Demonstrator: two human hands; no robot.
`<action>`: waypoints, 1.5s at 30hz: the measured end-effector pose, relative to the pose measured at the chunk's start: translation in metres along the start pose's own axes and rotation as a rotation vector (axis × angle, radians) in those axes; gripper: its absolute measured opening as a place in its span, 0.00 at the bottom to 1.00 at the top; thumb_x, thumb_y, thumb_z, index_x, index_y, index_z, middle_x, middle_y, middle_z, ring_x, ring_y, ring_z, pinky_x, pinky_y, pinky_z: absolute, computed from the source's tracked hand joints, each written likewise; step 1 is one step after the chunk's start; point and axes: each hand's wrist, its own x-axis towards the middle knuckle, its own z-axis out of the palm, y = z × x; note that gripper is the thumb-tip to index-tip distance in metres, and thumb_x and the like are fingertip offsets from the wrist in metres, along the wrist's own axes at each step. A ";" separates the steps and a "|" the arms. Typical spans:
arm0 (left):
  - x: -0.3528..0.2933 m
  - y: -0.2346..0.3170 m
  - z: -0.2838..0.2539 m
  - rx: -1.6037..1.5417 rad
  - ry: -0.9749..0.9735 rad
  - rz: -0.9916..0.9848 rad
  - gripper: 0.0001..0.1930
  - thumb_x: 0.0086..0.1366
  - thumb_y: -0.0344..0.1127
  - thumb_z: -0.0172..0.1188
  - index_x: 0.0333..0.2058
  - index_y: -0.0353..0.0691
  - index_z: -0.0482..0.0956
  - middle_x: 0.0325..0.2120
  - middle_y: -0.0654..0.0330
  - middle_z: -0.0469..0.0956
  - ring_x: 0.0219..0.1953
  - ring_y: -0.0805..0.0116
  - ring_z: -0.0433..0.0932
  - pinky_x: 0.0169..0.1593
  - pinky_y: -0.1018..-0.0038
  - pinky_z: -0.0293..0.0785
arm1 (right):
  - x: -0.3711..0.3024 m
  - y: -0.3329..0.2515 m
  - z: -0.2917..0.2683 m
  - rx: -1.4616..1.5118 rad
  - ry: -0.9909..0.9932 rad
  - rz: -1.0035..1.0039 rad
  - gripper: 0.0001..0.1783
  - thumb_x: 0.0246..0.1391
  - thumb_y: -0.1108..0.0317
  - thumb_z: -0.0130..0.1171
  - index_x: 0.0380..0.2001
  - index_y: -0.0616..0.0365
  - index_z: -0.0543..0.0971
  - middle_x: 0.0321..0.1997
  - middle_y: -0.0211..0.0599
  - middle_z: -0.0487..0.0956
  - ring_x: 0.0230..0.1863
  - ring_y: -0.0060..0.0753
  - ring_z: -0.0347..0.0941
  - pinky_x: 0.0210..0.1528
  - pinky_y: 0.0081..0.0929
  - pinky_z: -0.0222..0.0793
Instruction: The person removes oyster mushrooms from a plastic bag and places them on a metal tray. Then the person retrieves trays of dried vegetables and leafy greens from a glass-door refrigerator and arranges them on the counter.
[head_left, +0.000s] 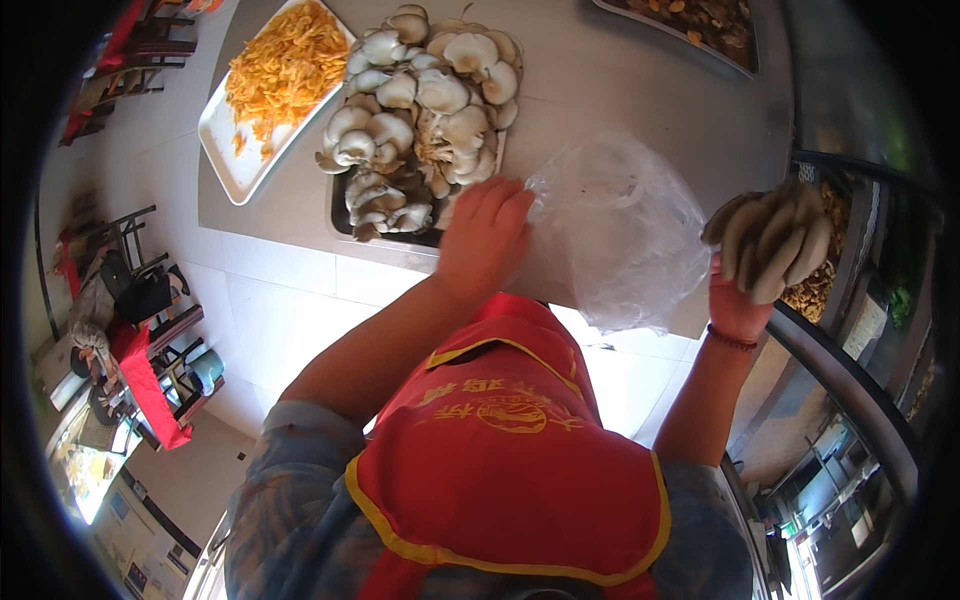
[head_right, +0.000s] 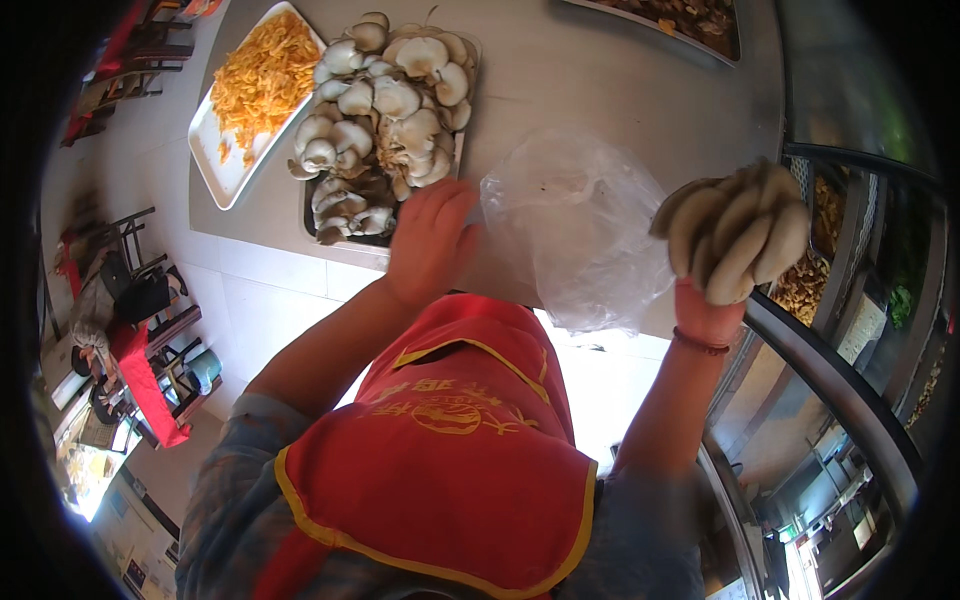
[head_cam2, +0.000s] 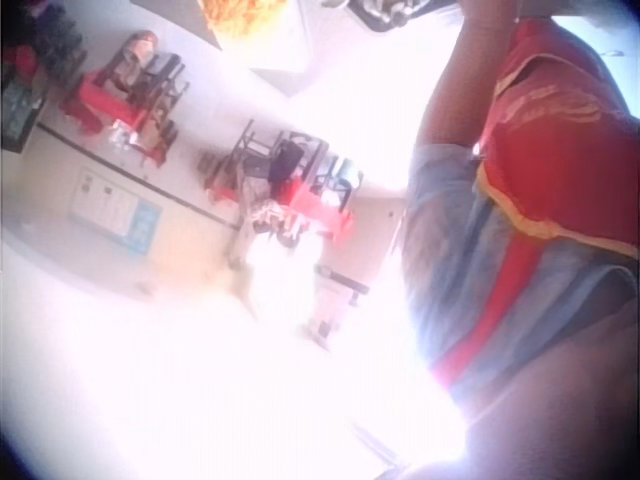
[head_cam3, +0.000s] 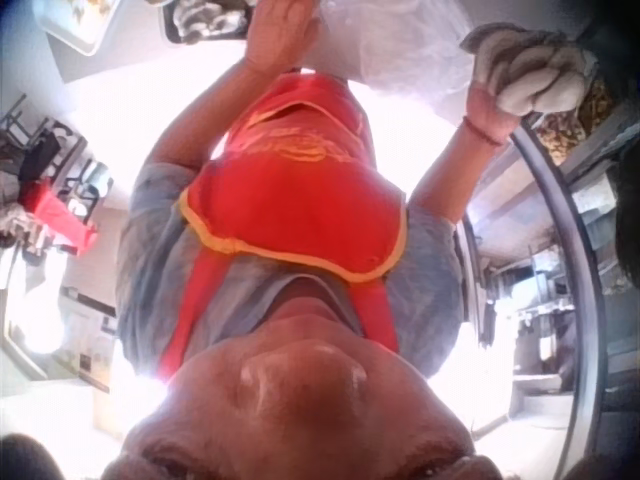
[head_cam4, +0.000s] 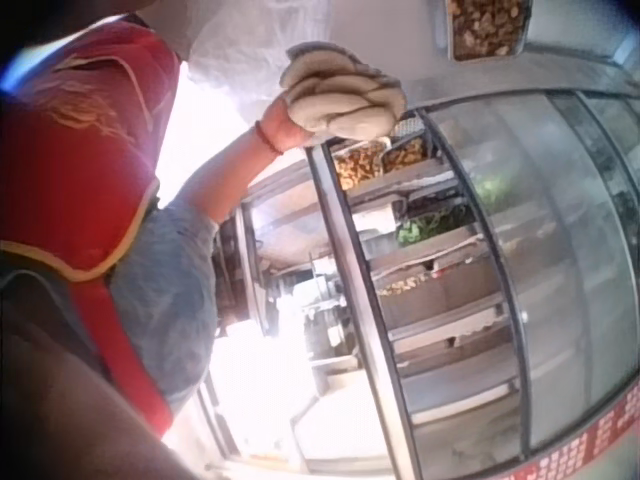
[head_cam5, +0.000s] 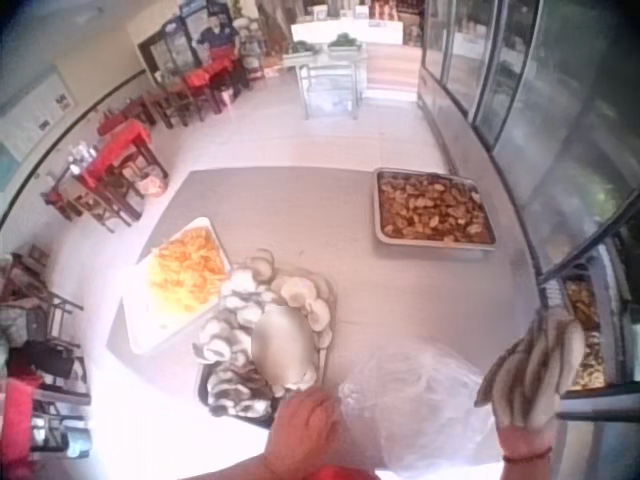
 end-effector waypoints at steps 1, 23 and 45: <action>-0.010 -0.005 -0.017 0.129 -0.056 -0.004 0.25 0.54 0.35 0.65 0.53 0.44 0.73 0.52 0.54 0.72 0.59 0.47 0.68 0.61 0.51 0.62 | 0.007 0.014 0.026 -0.211 -0.098 -0.079 0.18 0.68 0.60 0.46 0.55 0.57 0.68 0.54 0.38 0.72 0.54 0.35 0.69 0.61 0.33 0.66; -0.066 -0.192 -0.157 0.095 -0.187 -0.241 0.27 0.56 0.22 0.58 0.56 0.43 0.71 0.58 0.53 0.70 0.60 0.45 0.67 0.64 0.58 0.65 | -0.069 0.279 0.199 -0.276 0.352 0.677 0.26 0.57 0.72 0.60 0.58 0.53 0.65 0.55 0.35 0.72 0.52 0.35 0.74 0.53 0.39 0.75; -0.080 -0.129 -0.134 0.419 -0.210 -0.375 0.37 0.57 0.35 0.62 0.65 0.45 0.60 0.67 0.55 0.58 0.69 0.43 0.52 0.66 0.39 0.50 | -0.064 0.085 0.130 -1.990 0.125 -0.200 0.39 0.42 0.66 0.70 0.60 0.53 0.69 0.64 0.50 0.67 0.66 0.59 0.59 0.67 0.51 0.53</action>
